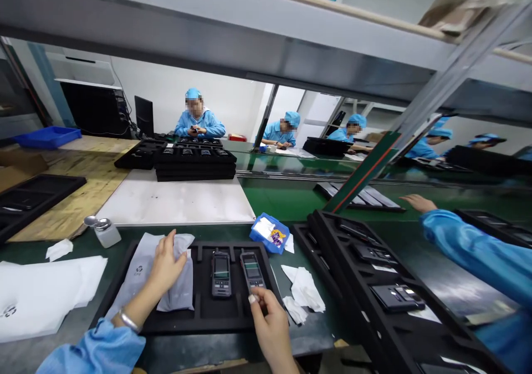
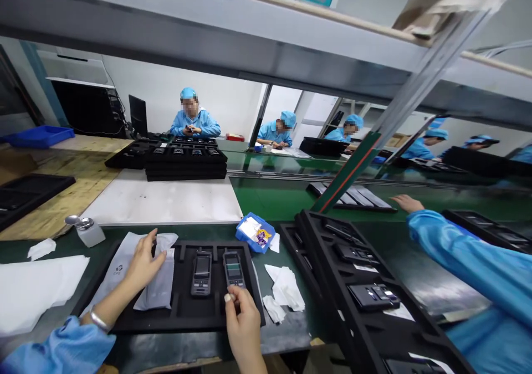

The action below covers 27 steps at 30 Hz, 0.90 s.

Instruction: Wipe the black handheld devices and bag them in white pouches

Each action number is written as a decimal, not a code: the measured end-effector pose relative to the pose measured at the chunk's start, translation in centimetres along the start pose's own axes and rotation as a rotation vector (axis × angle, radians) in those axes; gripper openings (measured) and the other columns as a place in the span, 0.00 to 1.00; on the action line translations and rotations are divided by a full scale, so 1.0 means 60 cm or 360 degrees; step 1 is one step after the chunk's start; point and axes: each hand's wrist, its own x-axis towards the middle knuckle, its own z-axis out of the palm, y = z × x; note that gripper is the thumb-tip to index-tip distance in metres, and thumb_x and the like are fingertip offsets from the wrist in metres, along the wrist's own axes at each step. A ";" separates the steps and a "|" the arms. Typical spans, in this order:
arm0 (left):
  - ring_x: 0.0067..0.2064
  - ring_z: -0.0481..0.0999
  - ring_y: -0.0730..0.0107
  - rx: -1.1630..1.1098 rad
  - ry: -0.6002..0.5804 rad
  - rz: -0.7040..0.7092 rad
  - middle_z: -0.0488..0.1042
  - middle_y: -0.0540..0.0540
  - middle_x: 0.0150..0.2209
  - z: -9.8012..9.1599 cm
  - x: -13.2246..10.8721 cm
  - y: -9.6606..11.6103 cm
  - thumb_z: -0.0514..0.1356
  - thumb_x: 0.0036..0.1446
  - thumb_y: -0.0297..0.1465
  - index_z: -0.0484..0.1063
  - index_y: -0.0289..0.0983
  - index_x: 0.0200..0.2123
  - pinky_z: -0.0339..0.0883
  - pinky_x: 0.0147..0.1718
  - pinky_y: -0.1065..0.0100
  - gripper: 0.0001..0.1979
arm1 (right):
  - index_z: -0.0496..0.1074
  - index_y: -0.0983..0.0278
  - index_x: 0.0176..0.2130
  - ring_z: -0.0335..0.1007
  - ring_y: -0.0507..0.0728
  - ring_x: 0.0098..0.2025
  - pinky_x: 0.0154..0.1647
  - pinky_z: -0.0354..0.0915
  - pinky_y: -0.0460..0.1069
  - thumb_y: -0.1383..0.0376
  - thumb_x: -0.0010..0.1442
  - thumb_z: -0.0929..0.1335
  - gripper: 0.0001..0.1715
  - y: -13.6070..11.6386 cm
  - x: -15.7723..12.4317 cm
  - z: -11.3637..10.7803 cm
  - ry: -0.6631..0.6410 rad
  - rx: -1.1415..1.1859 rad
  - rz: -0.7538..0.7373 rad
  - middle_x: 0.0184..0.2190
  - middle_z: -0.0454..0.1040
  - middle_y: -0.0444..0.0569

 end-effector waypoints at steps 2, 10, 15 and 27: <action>0.56 0.69 0.53 0.0054 -0.0026 0.0182 0.67 0.38 0.55 -0.014 -0.035 -0.005 0.55 0.58 0.35 0.55 0.37 0.64 0.63 0.55 0.54 0.31 | 0.73 0.63 0.45 0.71 0.61 0.43 0.45 0.68 0.55 0.66 0.61 0.63 0.14 -0.008 0.026 -0.006 -0.0138 -0.0243 -0.0211 0.41 0.75 0.53; 0.49 0.74 0.42 0.0536 -0.0557 0.0260 0.72 0.31 0.47 0.055 -0.111 0.118 0.62 0.55 0.44 0.37 0.32 0.71 0.66 0.46 0.52 0.51 | 0.71 0.63 0.50 0.69 0.61 0.50 0.53 0.67 0.58 0.75 0.57 0.59 0.23 -0.048 0.096 0.017 -0.0278 -0.0353 -0.0563 0.47 0.73 0.54; 0.52 0.71 0.34 0.0261 -0.0656 -0.0054 0.67 0.26 0.51 0.125 -0.086 0.174 0.69 0.46 0.33 0.38 0.37 0.71 0.61 0.50 0.45 0.56 | 0.73 0.62 0.45 0.73 0.59 0.45 0.46 0.70 0.54 0.67 0.63 0.61 0.15 -0.037 0.030 0.005 0.0004 -0.0043 -0.0379 0.42 0.75 0.52; 0.31 0.76 0.61 -0.1441 -0.1253 -0.0349 0.73 0.42 0.36 -0.018 -0.072 0.055 0.54 0.54 0.46 0.55 0.38 0.62 0.73 0.28 0.61 0.35 | 0.77 0.64 0.40 0.73 0.61 0.37 0.39 0.69 0.53 0.49 0.54 0.71 0.22 -0.005 -0.009 -0.053 0.0012 0.0486 0.0326 0.36 0.78 0.54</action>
